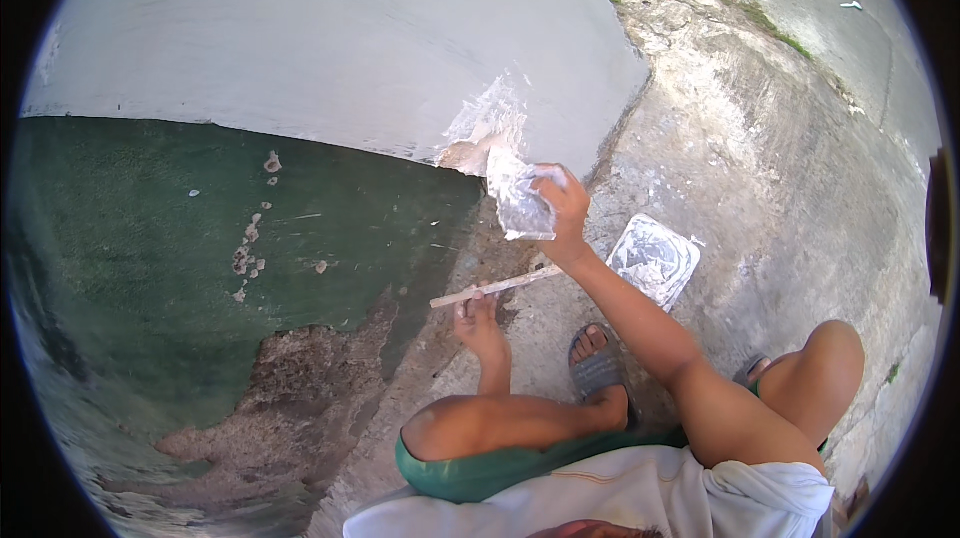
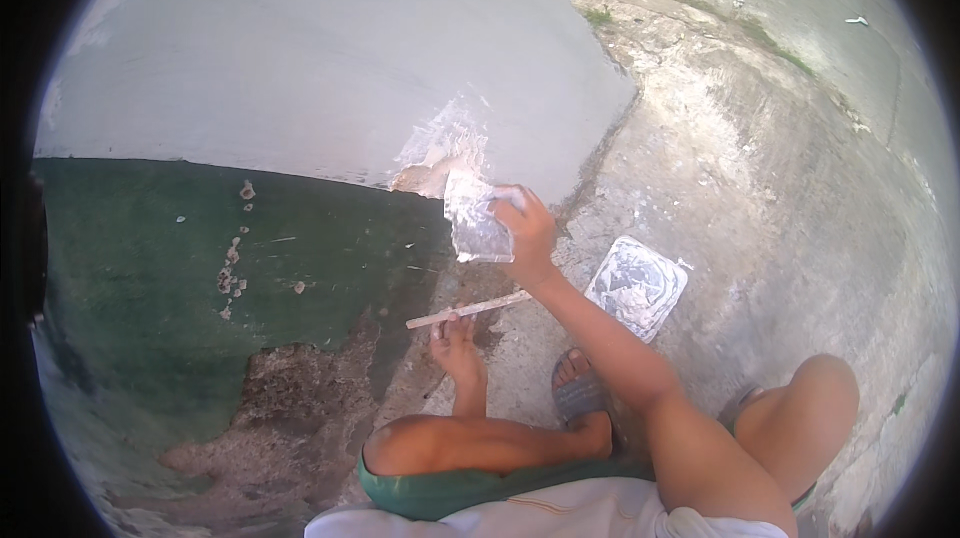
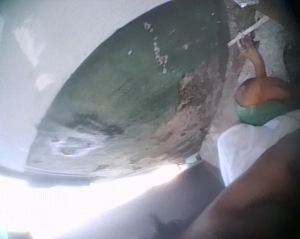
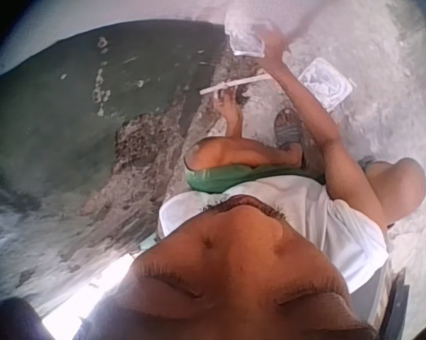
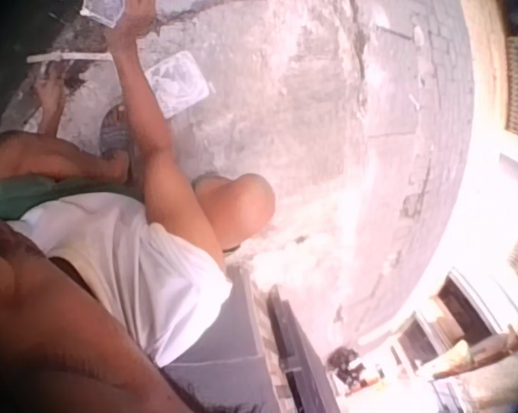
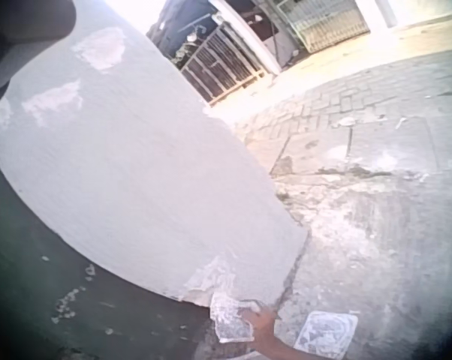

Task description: The person applies white plaster to a damaged section of a wall using a trowel and a wooden stick. They repeatedly scoop plaster from a container and smooth it onto the wall surface.

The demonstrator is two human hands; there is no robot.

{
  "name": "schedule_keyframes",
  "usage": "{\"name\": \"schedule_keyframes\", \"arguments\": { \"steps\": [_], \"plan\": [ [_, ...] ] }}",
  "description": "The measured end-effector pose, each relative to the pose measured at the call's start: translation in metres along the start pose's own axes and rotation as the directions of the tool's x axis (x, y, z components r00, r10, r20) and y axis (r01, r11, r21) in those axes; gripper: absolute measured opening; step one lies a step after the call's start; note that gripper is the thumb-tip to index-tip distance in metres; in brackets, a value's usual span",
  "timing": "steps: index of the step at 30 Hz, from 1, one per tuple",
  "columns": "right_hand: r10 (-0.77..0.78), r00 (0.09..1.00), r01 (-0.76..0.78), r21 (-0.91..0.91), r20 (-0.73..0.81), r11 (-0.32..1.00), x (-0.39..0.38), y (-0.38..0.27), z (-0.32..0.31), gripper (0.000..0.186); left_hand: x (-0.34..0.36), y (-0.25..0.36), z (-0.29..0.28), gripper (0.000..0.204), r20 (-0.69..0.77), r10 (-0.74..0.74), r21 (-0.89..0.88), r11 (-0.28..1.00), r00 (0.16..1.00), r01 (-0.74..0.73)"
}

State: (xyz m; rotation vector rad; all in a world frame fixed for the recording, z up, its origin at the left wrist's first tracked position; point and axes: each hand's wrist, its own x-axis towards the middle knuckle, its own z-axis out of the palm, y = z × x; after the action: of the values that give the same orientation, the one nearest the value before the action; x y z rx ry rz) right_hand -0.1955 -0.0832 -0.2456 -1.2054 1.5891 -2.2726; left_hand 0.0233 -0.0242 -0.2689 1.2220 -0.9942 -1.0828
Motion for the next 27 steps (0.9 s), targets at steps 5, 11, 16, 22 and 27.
{"name": "schedule_keyframes", "arguments": {
  "steps": [5, 11, 16, 22, 27],
  "plan": [
    [-0.102, 0.993, 0.103, 0.028, -0.053, 0.994, -0.01, -0.002, -0.003, 0.024, 0.001, 0.0, 0.002, 0.025, 0.014, 0.027, -0.012, 1.0, 1.0, -0.027],
    [-0.078, 0.99, 0.085, -0.051, 0.113, 0.995, -0.012, -0.007, 0.004, 0.024, 0.001, -0.001, 0.0, 0.026, -0.049, -0.057, 0.053, 0.997, 0.997, 0.06],
    [-0.08, 0.995, 0.076, 0.07, 0.067, 0.995, -0.026, -0.017, -0.002, 0.024, 0.004, -0.002, 0.003, 0.024, 0.011, 0.021, 0.037, 0.999, 1.0, -0.022],
    [0.005, 0.989, 0.005, -0.066, 0.15, 0.998, -0.012, -0.015, -0.005, 0.024, -0.005, -0.002, 0.011, 0.025, -0.006, -0.014, 0.062, 0.998, 1.0, 0.014],
    [0.18, 0.942, -0.214, 0.094, 0.285, 0.972, -0.031, -0.026, -0.011, 0.027, 0.0, -0.003, 0.015, 0.023, 0.051, 0.049, 0.045, 0.998, 0.998, -0.051]
  ]
}}
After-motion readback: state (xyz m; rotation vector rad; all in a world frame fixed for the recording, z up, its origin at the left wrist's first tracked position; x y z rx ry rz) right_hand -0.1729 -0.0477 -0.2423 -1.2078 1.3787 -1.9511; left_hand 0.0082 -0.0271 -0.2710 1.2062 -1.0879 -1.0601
